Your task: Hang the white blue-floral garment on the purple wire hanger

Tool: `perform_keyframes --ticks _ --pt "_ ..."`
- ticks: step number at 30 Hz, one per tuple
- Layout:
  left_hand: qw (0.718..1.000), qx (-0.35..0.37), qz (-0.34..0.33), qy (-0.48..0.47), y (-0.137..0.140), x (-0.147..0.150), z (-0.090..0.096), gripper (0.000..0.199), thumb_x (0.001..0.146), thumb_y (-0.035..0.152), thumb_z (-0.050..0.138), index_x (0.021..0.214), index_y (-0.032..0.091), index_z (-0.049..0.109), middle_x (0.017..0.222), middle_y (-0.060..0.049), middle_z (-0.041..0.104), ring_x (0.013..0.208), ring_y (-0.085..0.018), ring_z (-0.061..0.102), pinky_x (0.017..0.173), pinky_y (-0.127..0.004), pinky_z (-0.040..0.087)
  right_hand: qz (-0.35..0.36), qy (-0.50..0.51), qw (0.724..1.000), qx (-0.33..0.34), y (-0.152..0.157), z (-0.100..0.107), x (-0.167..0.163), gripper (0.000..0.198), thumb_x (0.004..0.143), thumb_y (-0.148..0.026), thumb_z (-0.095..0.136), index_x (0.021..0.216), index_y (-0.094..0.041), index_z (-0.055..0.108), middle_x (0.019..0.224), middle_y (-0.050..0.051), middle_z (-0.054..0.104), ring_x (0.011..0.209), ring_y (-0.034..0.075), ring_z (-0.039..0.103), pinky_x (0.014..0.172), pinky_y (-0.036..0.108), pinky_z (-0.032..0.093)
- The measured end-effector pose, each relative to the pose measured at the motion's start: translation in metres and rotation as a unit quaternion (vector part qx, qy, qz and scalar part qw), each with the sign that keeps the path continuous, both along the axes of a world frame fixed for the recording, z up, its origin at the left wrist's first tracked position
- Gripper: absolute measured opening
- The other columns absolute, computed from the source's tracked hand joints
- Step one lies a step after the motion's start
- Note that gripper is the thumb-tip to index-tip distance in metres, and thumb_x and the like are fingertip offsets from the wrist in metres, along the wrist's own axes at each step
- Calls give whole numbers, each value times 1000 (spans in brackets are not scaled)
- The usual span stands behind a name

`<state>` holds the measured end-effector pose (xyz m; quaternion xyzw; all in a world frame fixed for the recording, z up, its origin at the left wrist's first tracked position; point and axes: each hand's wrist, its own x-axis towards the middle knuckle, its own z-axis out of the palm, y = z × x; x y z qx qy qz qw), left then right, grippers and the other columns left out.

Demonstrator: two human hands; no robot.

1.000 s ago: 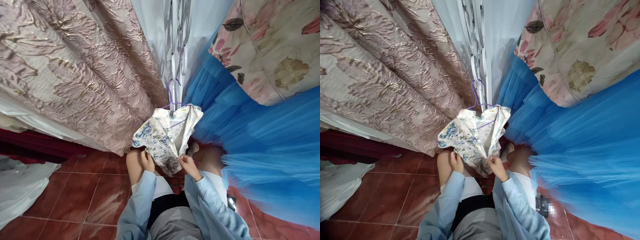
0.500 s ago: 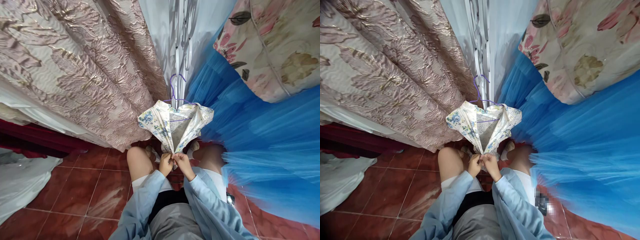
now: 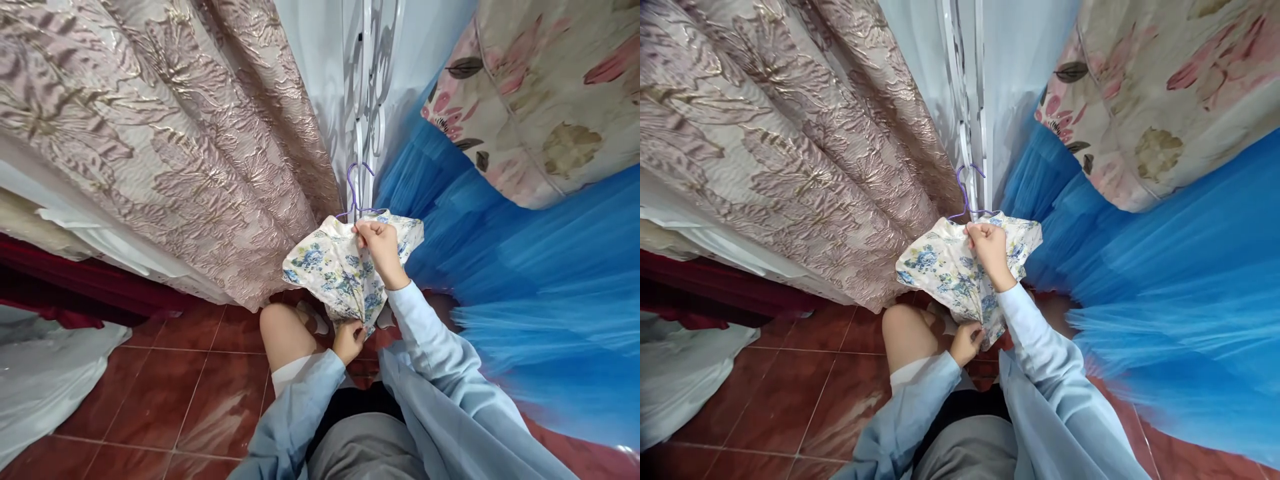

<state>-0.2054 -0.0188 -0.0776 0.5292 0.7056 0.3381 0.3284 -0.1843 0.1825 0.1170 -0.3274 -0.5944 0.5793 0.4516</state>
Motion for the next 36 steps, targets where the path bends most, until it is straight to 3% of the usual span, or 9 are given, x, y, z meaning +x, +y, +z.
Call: perform_keyframes --ticks 6,10,13,17,20,23,30,33,36 --pt "992 81 83 -44 17 -27 17 18 93 30 59 84 17 67 75 -3 62 71 -18 56 68 -29 41 17 26 999 -31 -15 -2 9 26 87 -41 61 76 -18 64 50 -5 50 45 10 40 50 24 32" --pt "954 241 161 -80 52 -54 82 24 98 38 57 109 18 65 76 -2 58 67 -16 54 67 -28 45 19 12 1000 -9 -28 -2 20 21 86 -33 57 71 -19 61 49 -6 49 46 9 40 50 24 33" --pt "927 346 133 -48 84 -72 141 38 102 40 54 134 20 57 75 0 56 67 -15 53 69 -28 46 23 -12 999 28 -34 0 25 19 84 -30 57 69 -19 61 51 -5 51 49 10 44 51 24 35" --pt "938 341 40 51 113 -83 186 27 103 38 53 117 20 67 79 -2 64 69 -15 58 73 -27 47 24 -40 997 56 -29 5 29 17 82 -29 59 69 -19 61 54 -5 51 52 11 44 51 23 35" --pt "925 363 50 96 120 -80 193 25 103 35 50 97 18 67 88 -5 69 81 -17 64 79 -28 48 36 -35 997 56 -20 6 26 21 82 -32 61 65 -19 58 54 -5 49 50 10 40 50 23 32" --pt "903 402 111 100 119 -74 197 25 104 36 50 97 18 66 89 -5 69 82 -17 65 79 -28 49 40 -29 998 48 -14 -7 18 27 82 -37 62 62 -20 53 52 -5 46 49 9 36 50 24 30" --pt "842 458 285 16 104 -104 215 38 101 53 52 99 17 63 82 -2 63 69 -12 60 68 -24 47 -2 -188 982 -2 -45 -103 24 32 76 -39 54 52 -24 40 50 -3 43 54 13 39 55 26 32" --pt "831 453 324 -6 91 -132 202 44 94 60 61 96 16 64 82 -1 61 72 -11 58 70 -23 46 6 -212 977 -32 -60 -141 37 31 75 -39 53 51 -24 42 48 -4 45 50 12 39 54 26 34" --pt "814 444 345 -144 77 -156 177 44 86 59 71 90 16 63 72 3 53 67 -9 52 68 -22 44 10 -230 972 -49 -64 -158 44 29 77 -40 54 54 -23 49 50 -2 51 51 14 45 57 27 38"
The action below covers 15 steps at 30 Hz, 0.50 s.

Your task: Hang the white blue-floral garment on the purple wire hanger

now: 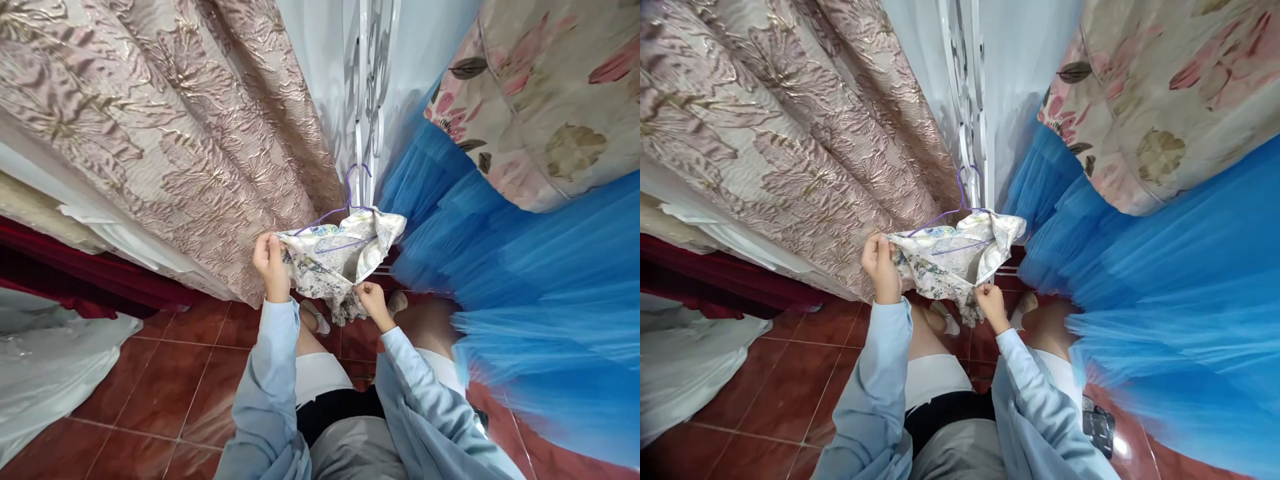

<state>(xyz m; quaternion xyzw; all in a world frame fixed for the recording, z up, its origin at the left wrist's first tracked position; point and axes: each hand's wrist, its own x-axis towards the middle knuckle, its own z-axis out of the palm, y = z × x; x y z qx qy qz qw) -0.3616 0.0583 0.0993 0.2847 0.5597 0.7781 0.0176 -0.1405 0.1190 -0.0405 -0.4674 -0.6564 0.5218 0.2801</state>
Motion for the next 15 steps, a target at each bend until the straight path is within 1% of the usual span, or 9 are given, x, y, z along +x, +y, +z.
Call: perform_keyframes --ticks 2,4,6,8,9,11,13,14,15 --pt "989 54 -51 -125 -10 -12 -16 40 82 53 78 88 17 61 73 3 55 67 -9 54 69 -21 46 -3 -13 1000 -3 3 1 -1 26 78 -41 57 61 -22 55 54 -2 55 52 15 49 59 27 39" --pt "958 96 -100 -250 -19 -19 -30 31 84 44 77 87 17 61 78 1 62 73 -10 61 75 -23 51 -26 -23 999 8 6 12 -6 23 78 -43 62 75 -21 61 58 -2 57 56 17 52 61 28 40" --pt "921 110 -124 -352 -27 -21 -42 21 92 36 67 86 16 62 83 -1 68 82 -13 68 83 -27 55 -43 1 998 35 8 33 -15 29 80 -46 67 93 -20 61 64 -3 58 61 18 54 64 29 42" --pt "887 101 -126 -433 -31 -17 -56 23 98 34 57 86 15 63 85 -4 72 87 -16 71 87 -32 58 -14 68 996 59 6 59 -31 37 82 -47 68 104 -19 59 72 -2 61 66 17 56 68 29 45" --pt "875 87 -123 -459 -32 -12 -64 25 99 35 55 88 14 64 86 -6 73 88 -18 72 87 -33 58 18 107 992 61 4 73 -41 39 83 -47 69 109 -19 59 79 0 64 69 16 57 70 29 46" --pt "865 53 -118 -484 -31 1 -81 23 98 33 58 91 13 66 88 -7 75 88 -18 73 85 -32 59 78 170 981 43 -2 98 -63 45 84 -48 70 116 -20 59 98 4 69 77 16 60 74 29 48" --pt "868 29 -115 -482 -28 16 -99 12 92 25 63 92 14 66 90 -7 76 85 -16 73 82 -27 58 108 225 968 13 -6 116 -84 50 80 -49 74 119 -22 58 116 7 68 87 16 62 78 30 51" --pt "873 21 -115 -474 -27 23 -107 8 89 22 65 93 15 66 90 -6 76 84 -15 73 80 -25 58 113 251 961 -11 -7 122 -93 50 79 -49 74 118 -22 58 119 7 68 90 16 63 80 30 51" --pt "877 18 -118 -465 -26 30 -116 9 86 20 67 94 16 66 91 -5 76 83 -14 72 79 -24 57 114 274 954 -40 -7 125 -100 47 79 -49 74 114 -23 57 117 7 68 90 16 63 80 29 52"
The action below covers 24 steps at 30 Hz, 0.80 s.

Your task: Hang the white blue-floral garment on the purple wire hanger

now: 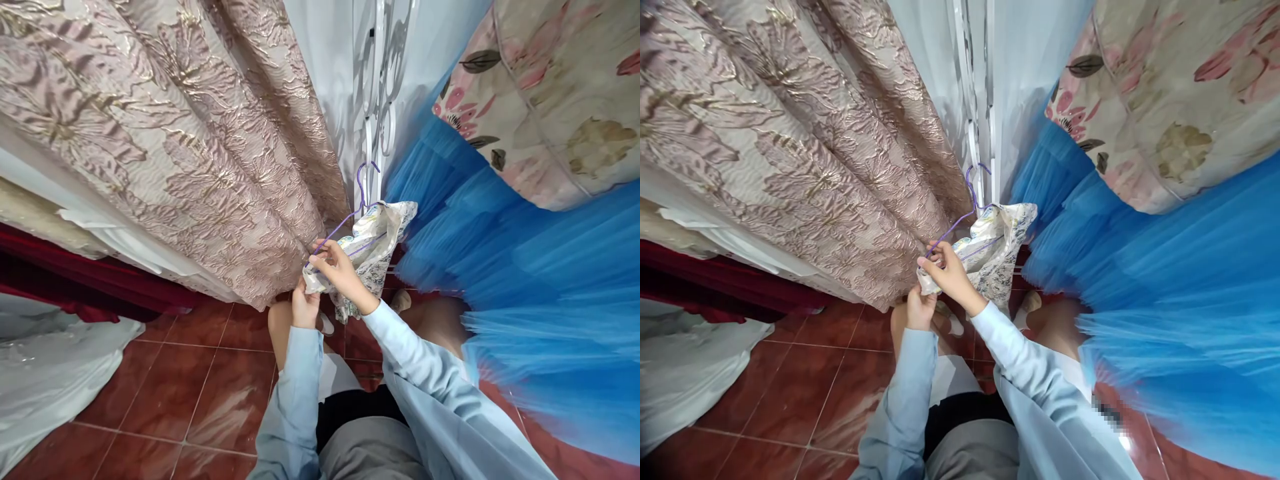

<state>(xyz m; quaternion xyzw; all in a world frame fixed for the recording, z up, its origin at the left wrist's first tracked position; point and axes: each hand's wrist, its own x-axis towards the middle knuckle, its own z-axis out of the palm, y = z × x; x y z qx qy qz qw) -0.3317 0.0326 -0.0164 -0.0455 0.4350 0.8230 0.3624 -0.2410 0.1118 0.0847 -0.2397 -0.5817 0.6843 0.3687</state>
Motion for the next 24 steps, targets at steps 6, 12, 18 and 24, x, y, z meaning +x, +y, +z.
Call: perform_keyframes --ticks 6,12,18,24 --pt "976 -103 -111 158 3 32 -35 30 64 16 82 88 15 66 77 0 69 73 -14 64 75 -26 51 37 35 995 -84 -1 1 -2 30 83 -40 67 106 -23 57 95 3 74 87 17 67 82 31 54" --pt "957 -38 -245 151 19 83 -20 34 74 38 79 97 15 71 96 -9 71 91 -23 67 81 -33 53 -80 -26 994 68 -19 -10 41 28 85 -31 64 112 -23 61 111 9 70 106 23 65 96 40 52" --pt "949 9 -269 162 11 116 37 33 87 44 71 108 18 75 105 -8 71 93 -19 66 83 -29 52 -210 -175 959 70 -44 -61 126 43 89 -45 65 123 -20 59 123 13 64 117 29 59 104 46 46" --pt "813 -23 -397 426 -2 114 56 44 91 33 61 133 22 66 111 -9 67 104 -24 60 103 -39 45 37 -182 983 15 -46 -56 178 38 93 -52 62 79 -17 65 74 2 64 70 19 57 68 30 48"
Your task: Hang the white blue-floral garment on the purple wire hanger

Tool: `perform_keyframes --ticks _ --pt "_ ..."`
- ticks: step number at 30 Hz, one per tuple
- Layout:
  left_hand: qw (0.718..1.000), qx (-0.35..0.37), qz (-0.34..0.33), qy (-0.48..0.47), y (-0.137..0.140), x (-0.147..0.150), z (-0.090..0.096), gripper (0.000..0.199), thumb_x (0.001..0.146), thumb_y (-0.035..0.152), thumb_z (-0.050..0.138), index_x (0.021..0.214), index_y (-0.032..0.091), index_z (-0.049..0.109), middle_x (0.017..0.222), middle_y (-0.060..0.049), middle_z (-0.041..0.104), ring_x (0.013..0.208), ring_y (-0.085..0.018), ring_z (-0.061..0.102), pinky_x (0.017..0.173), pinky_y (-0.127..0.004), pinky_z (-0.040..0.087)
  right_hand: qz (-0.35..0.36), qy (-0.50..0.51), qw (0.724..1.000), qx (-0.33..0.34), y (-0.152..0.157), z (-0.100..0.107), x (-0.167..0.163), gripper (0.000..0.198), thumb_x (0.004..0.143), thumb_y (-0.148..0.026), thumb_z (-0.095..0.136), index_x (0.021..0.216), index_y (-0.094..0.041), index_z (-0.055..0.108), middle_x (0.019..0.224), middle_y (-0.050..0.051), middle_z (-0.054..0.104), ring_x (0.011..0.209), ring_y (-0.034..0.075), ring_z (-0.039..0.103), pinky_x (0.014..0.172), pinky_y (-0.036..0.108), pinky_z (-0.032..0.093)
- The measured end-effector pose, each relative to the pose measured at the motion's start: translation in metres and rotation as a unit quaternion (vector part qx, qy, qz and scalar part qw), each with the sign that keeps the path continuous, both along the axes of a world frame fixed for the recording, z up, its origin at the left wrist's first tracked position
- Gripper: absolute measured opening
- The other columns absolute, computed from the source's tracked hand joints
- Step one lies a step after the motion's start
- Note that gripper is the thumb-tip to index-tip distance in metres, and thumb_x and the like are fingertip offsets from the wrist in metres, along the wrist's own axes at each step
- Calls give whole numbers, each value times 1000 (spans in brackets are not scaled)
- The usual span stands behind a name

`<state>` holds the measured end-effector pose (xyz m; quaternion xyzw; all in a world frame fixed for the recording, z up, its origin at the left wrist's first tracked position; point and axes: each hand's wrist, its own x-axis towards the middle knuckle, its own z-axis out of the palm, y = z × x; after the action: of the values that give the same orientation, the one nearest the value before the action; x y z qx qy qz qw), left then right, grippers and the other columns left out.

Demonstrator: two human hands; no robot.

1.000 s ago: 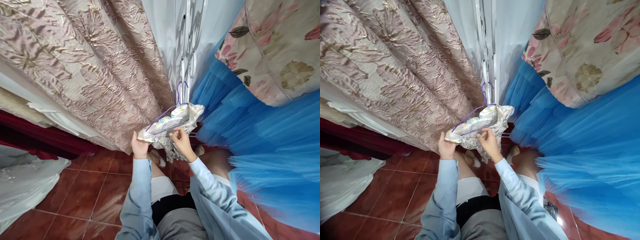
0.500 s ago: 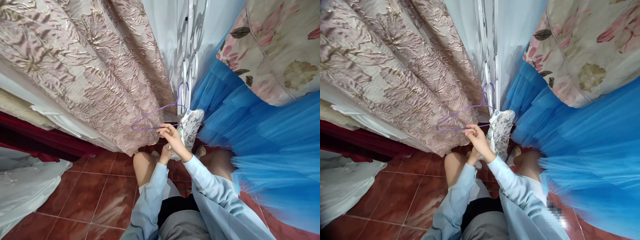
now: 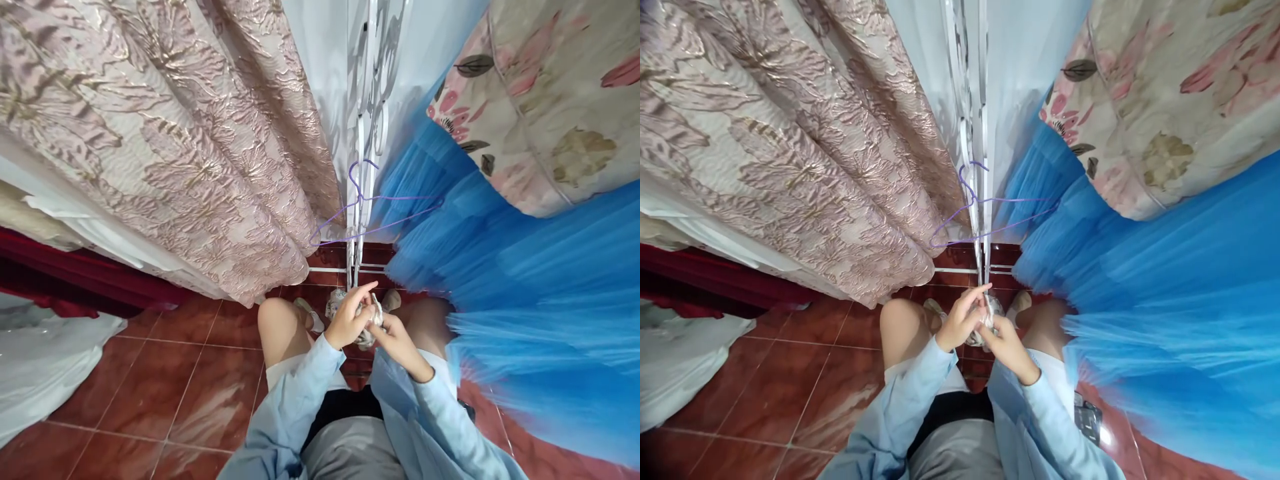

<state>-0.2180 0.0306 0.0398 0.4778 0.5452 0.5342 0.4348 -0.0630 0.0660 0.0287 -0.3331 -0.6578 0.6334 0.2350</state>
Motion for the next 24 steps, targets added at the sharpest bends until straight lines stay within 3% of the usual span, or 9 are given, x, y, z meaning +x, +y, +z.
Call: perform_keyframes --ticks 3,7,9,11,14,17,19,22,24 --pt "994 -18 -94 -59 -7 -10 -8 38 89 43 63 120 21 70 115 -9 65 114 -26 57 109 -41 41 56 21 998 -10 13 27 11 44 94 -55 61 70 -17 61 65 0 58 60 14 48 59 27 42" --pt "950 -112 -221 -189 -22 -13 -19 63 75 61 79 118 17 67 109 -9 66 102 -24 60 96 -37 46 120 8 990 73 39 70 25 40 102 -47 52 82 -17 71 75 3 67 67 17 56 64 27 46" --pt "955 -115 -196 -192 -29 -12 -20 64 71 61 83 112 16 65 102 -7 65 93 -21 59 89 -33 47 123 -14 983 134 51 85 31 38 104 -43 50 91 -18 75 85 5 72 76 19 62 73 28 50" --pt "976 -87 -109 -169 -35 -14 -17 53 74 58 82 99 16 62 93 -4 61 85 -17 56 81 -29 46 94 -23 983 155 57 94 34 39 103 -45 50 97 -18 78 92 7 75 81 20 65 76 28 51" --pt "996 -37 -23 -74 -34 -29 -7 41 81 52 77 90 17 58 85 -2 58 79 -15 54 75 -27 45 55 12 996 69 56 100 31 44 99 -56 56 94 -19 80 88 8 77 78 21 68 71 28 54" --pt "995 -2 -18 99 -25 -56 -5 32 81 46 75 92 17 66 88 -6 66 84 -20 60 82 -31 48 31 49 996 -61 50 109 27 46 87 -63 69 86 -18 80 79 8 77 69 22 69 62 28 55" --pt "981 9 -22 194 -21 -80 -8 26 78 43 75 79 17 69 82 -7 67 81 -21 60 82 -33 48 -18 63 992 -111 53 119 31 42 77 -60 78 83 -18 80 76 8 77 64 22 70 59 28 55" --pt "967 12 -4 255 -24 -119 -12 22 76 33 69 61 17 62 66 -4 62 72 -20 57 74 -33 47 -127 96 983 -97 71 133 48 33 68 -52 85 82 -23 79 74 5 77 61 21 69 59 29 57" --pt "968 4 25 250 -32 -142 -7 14 76 27 63 68 17 66 68 -3 64 71 -19 58 71 -31 46 -179 100 977 -52 92 136 58 27 69 -47 85 82 -25 77 67 2 73 55 19 64 52 28 52"
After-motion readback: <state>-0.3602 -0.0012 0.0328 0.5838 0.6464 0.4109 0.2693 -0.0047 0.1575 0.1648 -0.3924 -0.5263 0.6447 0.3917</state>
